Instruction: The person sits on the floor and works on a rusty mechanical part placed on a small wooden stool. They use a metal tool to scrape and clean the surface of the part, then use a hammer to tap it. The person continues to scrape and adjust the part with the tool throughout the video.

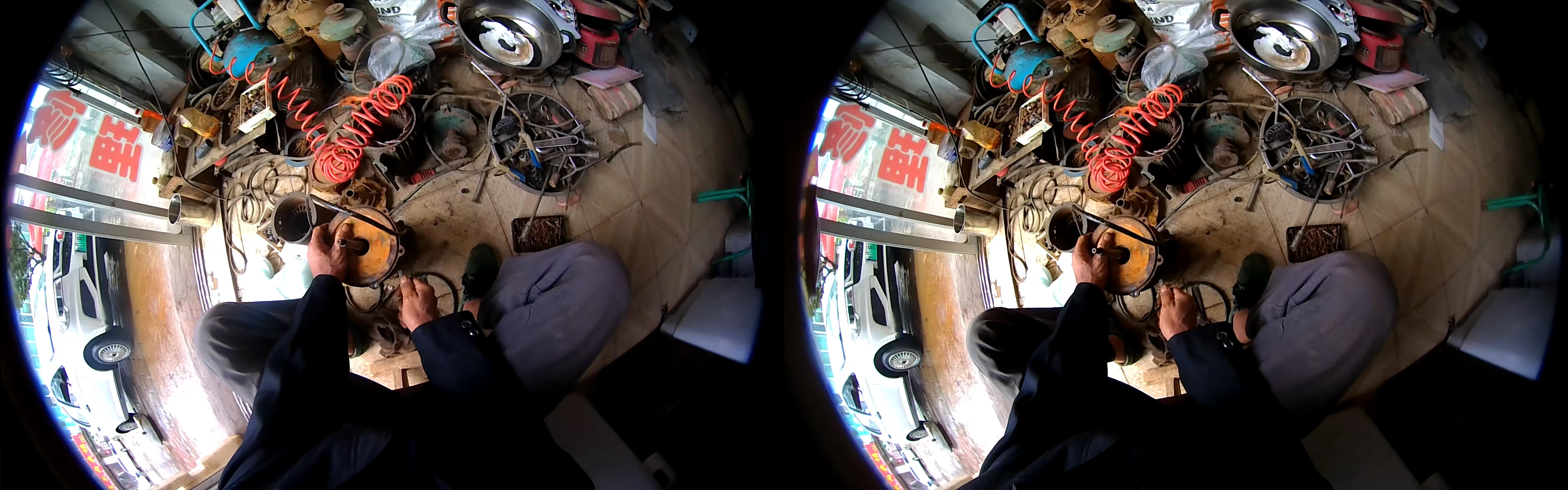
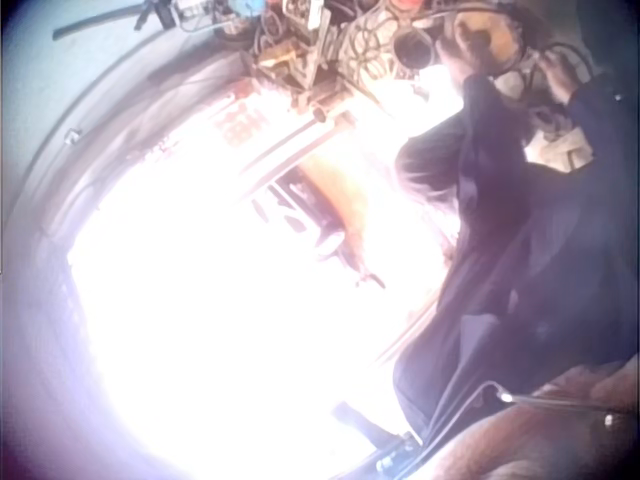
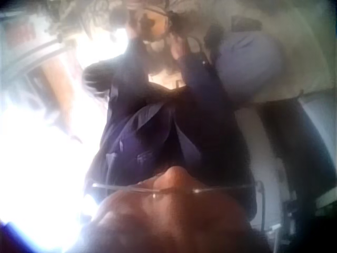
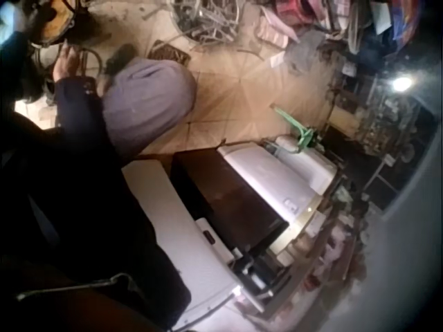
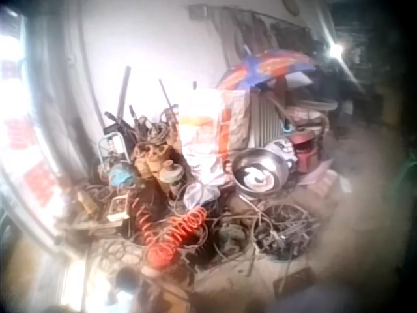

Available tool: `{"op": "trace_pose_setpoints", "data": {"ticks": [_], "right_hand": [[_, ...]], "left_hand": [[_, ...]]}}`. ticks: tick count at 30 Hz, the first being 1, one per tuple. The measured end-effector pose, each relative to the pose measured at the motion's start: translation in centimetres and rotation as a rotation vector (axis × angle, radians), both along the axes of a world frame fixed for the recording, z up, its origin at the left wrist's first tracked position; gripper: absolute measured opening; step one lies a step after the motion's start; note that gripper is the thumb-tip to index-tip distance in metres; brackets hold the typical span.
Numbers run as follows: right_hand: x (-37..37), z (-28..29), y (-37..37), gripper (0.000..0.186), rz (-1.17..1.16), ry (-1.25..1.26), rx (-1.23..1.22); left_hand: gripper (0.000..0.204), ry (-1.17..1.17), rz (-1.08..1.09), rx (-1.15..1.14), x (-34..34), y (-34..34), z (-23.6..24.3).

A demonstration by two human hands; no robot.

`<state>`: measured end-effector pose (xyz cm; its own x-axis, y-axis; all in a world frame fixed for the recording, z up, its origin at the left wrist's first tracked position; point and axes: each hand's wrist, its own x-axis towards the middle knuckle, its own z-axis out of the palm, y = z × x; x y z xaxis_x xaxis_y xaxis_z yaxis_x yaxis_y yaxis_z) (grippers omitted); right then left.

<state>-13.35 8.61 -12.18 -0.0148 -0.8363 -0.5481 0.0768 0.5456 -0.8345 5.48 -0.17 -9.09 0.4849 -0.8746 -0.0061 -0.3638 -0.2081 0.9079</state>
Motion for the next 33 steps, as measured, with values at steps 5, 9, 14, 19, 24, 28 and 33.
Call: {"op": "trace_pose_setpoints", "data": {"ticks": [5, 9, 14, 19, 24, 28, 33], "right_hand": [[2.0, -0.8, 0.7, 0.039, -0.084, 0.157, -0.103], [1.0, 3.3, 0.5, 0.038, -0.022, 0.067, 0.019], [2.0, 5.1, 0.4, 0.039, -0.145, 0.063, -0.062], [2.8, 6.2, 0.3, 0.04, -0.185, 0.112, -0.039], [4.0, 6.6, 0.2, 0.042, -0.228, 0.151, -0.008], [5.7, 4.9, 0.8, 0.045, -0.361, 0.102, -0.082], [6.3, 4.7, 1.0, 0.047, -0.371, 0.055, -0.125]], "left_hand": [[0.05, -0.011, 0.003, -0.012, -0.1, -0.2, 0.4], [0.038, 0.113, -0.002, -0.034, -0.6, 0.0, 0.9], [0.031, 0.141, 0.005, 0.017, -1.1, -0.3, 2.3], [0.034, 0.021, 0.073, -0.012, -0.1, 0.2, 0.0], [0.035, -0.18, 0.081, 0.042, -0.7, 0.5, 0.6], [0.035, -0.172, 0.09, 0.06, -1.3, 0.6, 1.2], [0.038, -0.135, 0.11, 0.066, -0.4, 0.6, 0.3]]}}
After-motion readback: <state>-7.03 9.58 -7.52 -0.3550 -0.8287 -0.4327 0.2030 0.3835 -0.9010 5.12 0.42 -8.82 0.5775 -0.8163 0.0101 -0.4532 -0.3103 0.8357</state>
